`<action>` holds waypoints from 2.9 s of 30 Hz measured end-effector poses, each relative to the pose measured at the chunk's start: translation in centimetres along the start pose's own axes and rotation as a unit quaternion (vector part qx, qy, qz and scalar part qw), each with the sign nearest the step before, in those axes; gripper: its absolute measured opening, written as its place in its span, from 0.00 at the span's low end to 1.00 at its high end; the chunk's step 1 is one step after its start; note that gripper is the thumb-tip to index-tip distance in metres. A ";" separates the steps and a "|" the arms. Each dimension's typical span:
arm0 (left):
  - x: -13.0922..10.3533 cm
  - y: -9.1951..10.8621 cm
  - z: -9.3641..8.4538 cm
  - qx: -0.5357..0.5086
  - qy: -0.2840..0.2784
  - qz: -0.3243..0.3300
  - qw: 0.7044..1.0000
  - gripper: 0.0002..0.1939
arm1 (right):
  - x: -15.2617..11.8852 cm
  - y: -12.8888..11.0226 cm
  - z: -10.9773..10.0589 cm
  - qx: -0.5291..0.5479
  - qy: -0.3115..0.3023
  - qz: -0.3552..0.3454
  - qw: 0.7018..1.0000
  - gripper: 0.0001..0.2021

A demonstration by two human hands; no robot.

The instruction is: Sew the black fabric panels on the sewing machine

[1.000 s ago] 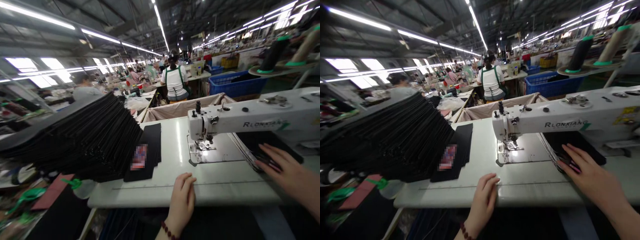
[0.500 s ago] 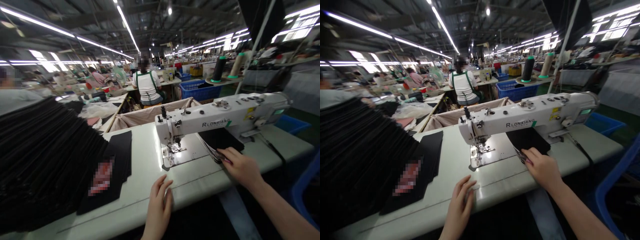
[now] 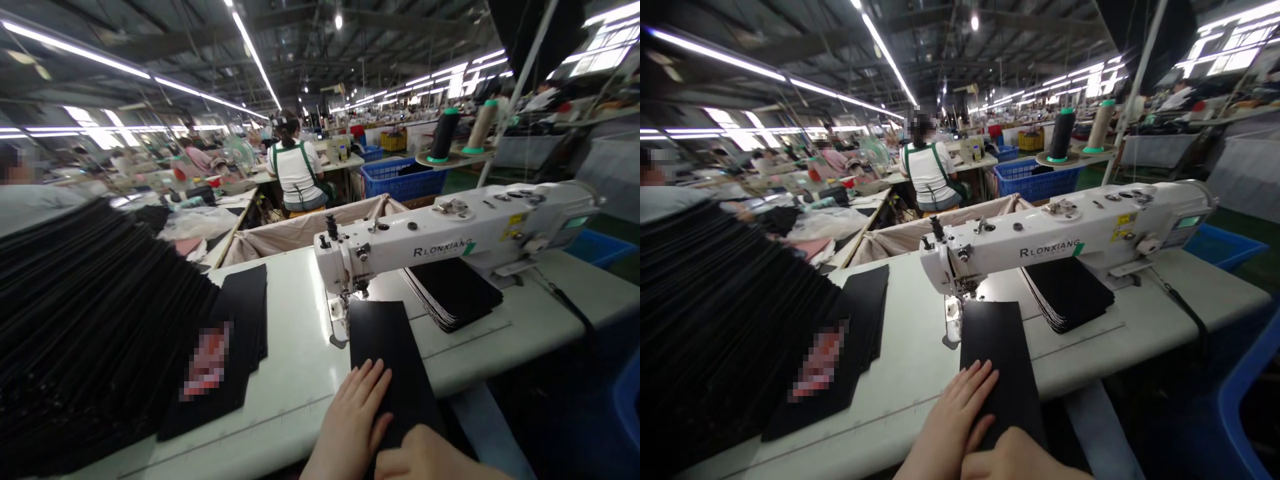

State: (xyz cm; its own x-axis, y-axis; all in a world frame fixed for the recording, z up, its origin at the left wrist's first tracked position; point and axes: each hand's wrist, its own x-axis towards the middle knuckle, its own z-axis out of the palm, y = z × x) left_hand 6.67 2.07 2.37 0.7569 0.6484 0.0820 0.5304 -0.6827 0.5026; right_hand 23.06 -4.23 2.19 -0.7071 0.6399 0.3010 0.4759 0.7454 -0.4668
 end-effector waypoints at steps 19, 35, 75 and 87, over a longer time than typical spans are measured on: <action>-3.7 -3.3 -2.3 0.104 0.084 -0.119 0.984 0.22 | 5.3 11.9 -3.1 -0.206 0.028 0.246 0.947 0.23; 4.7 -8.0 -5.4 0.083 0.055 -0.046 0.994 0.22 | 5.6 12.0 -3.1 -0.218 0.008 0.233 0.948 0.26; 5.4 -8.9 -5.1 0.113 0.052 -0.042 0.991 0.30 | 6.6 11.6 -3.6 -0.231 -0.033 0.252 0.939 0.28; 5.4 -9.3 -5.1 0.126 0.040 -0.042 0.990 0.29 | 6.5 11.9 -3.4 -0.213 -0.039 0.257 0.942 0.28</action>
State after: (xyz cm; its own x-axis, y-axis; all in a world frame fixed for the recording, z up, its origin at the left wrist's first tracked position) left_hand 3.84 13.62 2.57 0.6790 0.7239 0.1224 0.6758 -0.6814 0.2811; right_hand 25.89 9.40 1.45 -0.3553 0.9330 0.0570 0.9204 0.3598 -0.1528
